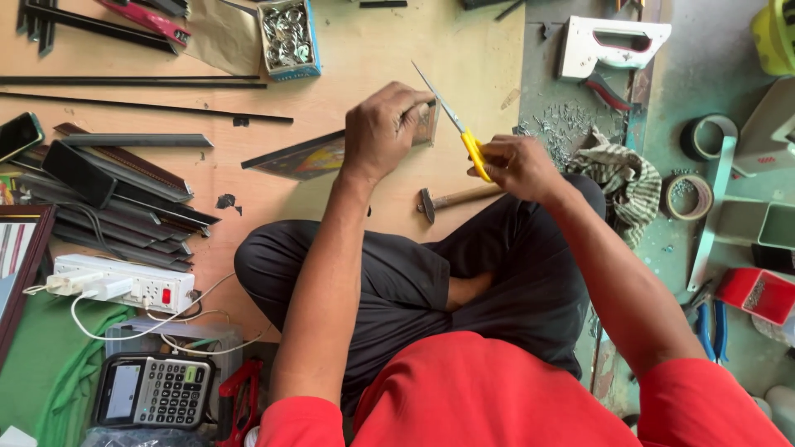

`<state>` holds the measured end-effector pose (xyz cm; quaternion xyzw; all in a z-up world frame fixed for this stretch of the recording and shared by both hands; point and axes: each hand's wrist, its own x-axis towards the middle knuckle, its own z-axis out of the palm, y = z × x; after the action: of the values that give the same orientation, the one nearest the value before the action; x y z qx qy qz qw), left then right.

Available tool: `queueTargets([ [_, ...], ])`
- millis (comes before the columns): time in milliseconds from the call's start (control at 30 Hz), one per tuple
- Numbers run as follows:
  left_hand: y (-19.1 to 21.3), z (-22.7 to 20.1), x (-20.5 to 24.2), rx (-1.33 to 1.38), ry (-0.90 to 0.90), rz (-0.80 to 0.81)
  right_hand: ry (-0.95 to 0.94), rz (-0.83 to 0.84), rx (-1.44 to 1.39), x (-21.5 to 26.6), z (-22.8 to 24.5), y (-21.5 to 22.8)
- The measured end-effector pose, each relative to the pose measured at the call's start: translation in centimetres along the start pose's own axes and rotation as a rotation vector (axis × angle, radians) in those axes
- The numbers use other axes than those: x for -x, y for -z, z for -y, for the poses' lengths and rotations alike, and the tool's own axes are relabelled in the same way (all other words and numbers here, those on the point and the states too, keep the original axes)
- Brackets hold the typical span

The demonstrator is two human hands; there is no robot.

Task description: Assembling frames and inserting religious pictures, including cleaning the glass and securing the backings.

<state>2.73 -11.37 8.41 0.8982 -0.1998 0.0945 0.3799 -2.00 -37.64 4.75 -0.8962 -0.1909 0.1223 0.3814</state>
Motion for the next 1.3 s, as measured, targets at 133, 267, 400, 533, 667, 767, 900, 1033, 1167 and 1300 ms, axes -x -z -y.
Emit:
queueTargets([
  [133,0.6,-0.6,0.1,0.031,-0.033,-0.044,-0.248,-0.022,-0.043,-1.4,-5.0,-2.2],
  [267,-0.1,-0.1,0.0,0.015,-0.009,-0.026,-0.388,-0.031,0.344,-3.3,-9.8,-2.2],
  [400,-0.6,0.6,0.3,0.013,0.024,0.005,-0.333,-0.045,0.55,-4.8,-6.0,0.1],
  [533,-1.0,0.7,0.3,-0.006,-0.081,-0.116,0.008,-0.244,0.134,-6.2,3.7,1.7],
  [667,-0.1,0.0,0.8,0.051,-0.109,-0.178,0.238,-0.251,-0.133,-7.1,5.4,0.1],
  [767,-0.7,2.3,2.0,-0.057,-0.105,-0.189,0.222,-0.279,-0.079,-7.6,5.3,-0.8],
  [900,1.9,5.1,6.1,-0.37,0.012,-0.313,0.214,-0.292,-0.123,-7.7,4.8,-0.4],
  [1033,5.9,4.1,8.5,-0.367,0.037,-0.352,0.131,-0.292,-0.007,-7.7,4.9,-0.4],
  [1167,5.4,4.3,8.5,-0.35,0.069,-0.302,0.219,-0.246,-0.196,-6.8,1.5,0.3],
  [1300,5.5,4.3,8.3,-0.401,0.086,-0.301,-0.076,-0.228,0.131,-3.9,-12.0,2.0],
])
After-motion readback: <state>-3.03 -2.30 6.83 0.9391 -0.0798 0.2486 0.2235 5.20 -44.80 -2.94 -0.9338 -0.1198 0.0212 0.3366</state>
